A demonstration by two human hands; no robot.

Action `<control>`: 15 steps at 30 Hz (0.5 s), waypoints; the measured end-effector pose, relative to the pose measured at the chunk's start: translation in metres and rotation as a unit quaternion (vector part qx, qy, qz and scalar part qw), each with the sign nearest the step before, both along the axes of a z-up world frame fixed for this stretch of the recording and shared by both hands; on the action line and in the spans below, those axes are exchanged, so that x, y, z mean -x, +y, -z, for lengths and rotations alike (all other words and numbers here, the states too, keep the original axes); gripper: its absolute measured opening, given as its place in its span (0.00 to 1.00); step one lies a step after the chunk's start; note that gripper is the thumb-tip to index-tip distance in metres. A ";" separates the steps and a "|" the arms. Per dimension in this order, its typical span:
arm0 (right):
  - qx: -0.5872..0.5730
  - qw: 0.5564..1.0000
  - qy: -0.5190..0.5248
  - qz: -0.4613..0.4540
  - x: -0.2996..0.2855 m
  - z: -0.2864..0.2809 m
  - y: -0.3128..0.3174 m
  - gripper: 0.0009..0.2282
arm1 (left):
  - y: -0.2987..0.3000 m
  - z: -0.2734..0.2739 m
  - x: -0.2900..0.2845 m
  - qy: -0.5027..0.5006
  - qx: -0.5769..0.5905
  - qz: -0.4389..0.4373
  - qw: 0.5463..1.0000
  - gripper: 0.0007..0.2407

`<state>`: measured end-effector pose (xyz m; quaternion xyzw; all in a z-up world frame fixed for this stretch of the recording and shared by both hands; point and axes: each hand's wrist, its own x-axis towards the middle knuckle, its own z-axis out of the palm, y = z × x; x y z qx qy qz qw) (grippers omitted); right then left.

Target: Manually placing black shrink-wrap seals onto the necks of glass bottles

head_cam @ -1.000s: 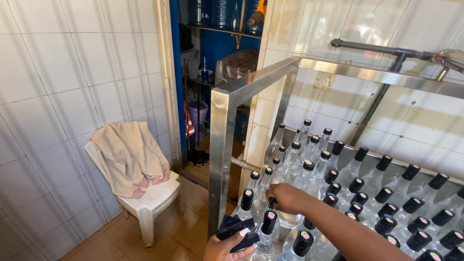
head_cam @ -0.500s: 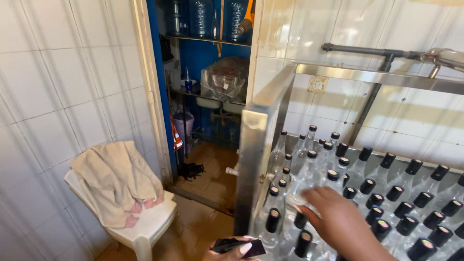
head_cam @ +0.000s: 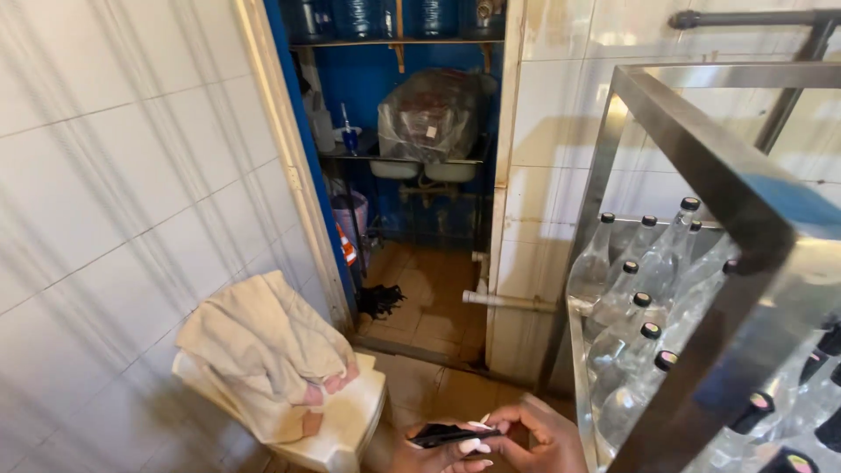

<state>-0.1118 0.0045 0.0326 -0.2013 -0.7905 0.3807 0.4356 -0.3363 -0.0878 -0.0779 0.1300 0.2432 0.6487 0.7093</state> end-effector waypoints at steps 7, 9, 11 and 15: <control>-0.102 0.974 -0.134 0.153 -0.001 0.029 0.022 0.12 | 0.018 -0.107 -0.006 0.358 0.020 -0.036 0.933 0.08; 0.014 0.972 -0.233 -0.034 -0.004 0.096 0.102 0.14 | 0.030 -0.127 -0.003 0.416 0.171 -0.025 0.893 0.18; 0.132 0.914 -0.312 -0.224 0.007 0.094 0.112 0.23 | 0.048 -0.122 0.014 0.467 0.317 -0.021 0.825 0.28; 0.158 0.971 -0.016 0.178 0.037 0.065 0.067 0.16 | 0.098 -0.101 0.044 0.447 -0.026 0.054 0.892 0.14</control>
